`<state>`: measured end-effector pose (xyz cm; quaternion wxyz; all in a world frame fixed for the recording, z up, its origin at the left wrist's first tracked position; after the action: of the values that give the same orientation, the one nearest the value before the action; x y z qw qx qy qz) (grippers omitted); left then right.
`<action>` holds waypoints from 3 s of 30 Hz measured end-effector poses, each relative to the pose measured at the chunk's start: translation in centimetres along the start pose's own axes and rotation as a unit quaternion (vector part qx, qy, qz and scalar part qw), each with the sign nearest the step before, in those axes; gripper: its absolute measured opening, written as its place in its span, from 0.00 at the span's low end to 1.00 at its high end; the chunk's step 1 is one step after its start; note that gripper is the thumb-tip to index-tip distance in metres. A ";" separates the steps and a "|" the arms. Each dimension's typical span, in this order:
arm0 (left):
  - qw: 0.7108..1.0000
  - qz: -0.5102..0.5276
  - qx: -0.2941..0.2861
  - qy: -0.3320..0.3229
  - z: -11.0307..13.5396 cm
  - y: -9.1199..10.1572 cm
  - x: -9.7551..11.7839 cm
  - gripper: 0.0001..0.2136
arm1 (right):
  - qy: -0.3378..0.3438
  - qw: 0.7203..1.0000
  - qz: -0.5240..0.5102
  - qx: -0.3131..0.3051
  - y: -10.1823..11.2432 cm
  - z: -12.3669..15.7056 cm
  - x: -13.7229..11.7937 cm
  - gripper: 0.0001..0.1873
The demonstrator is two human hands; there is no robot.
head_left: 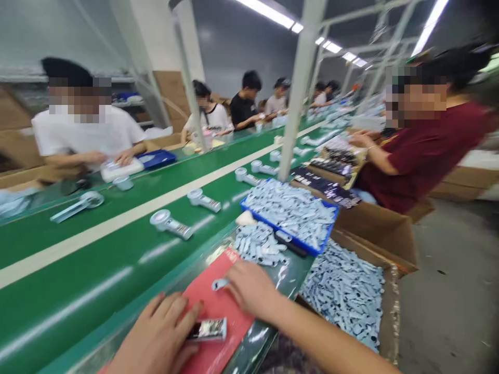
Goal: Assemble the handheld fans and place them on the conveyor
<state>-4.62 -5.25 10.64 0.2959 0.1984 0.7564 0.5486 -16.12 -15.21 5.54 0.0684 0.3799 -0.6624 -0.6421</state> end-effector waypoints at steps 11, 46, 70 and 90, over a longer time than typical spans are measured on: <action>0.969 0.168 -0.130 0.127 1.4 -1.5 -0.6 0.16 | 0.052 0.986 -0.145 0.067 5.1 2.5 -2.1 0.11; 0.929 0.321 0.046 0.179 0.4 -0.9 -0.7 0.08 | 0.001 0.965 -0.253 -0.068 0.8 2.8 -3.5 0.08; 0.972 0.172 0.028 0.161 1.1 0.5 4.1 0.10 | 0.111 0.975 -0.147 -0.126 -0.3 5.8 -5.0 0.21; 0.987 -0.006 -0.111 0.116 -1.1 -0.6 -9.6 0.11 | -0.076 0.980 -0.066 0.169 7.9 5.0 7.3 0.14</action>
<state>1.82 -12.28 12.50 0.2298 0.0949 0.7210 0.6467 -27.45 -16.40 8.94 -0.0897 0.3790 -0.7382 -0.5509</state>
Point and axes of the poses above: each hand's wrist, its own z-axis away from the middle knuckle, its own y-axis out of the back of the hand, x = y × z, the point moved 9 cm from there along -z, towards the middle knuckle, and after that the axes turned 11 degrees about -y, right-handed, at the moved point
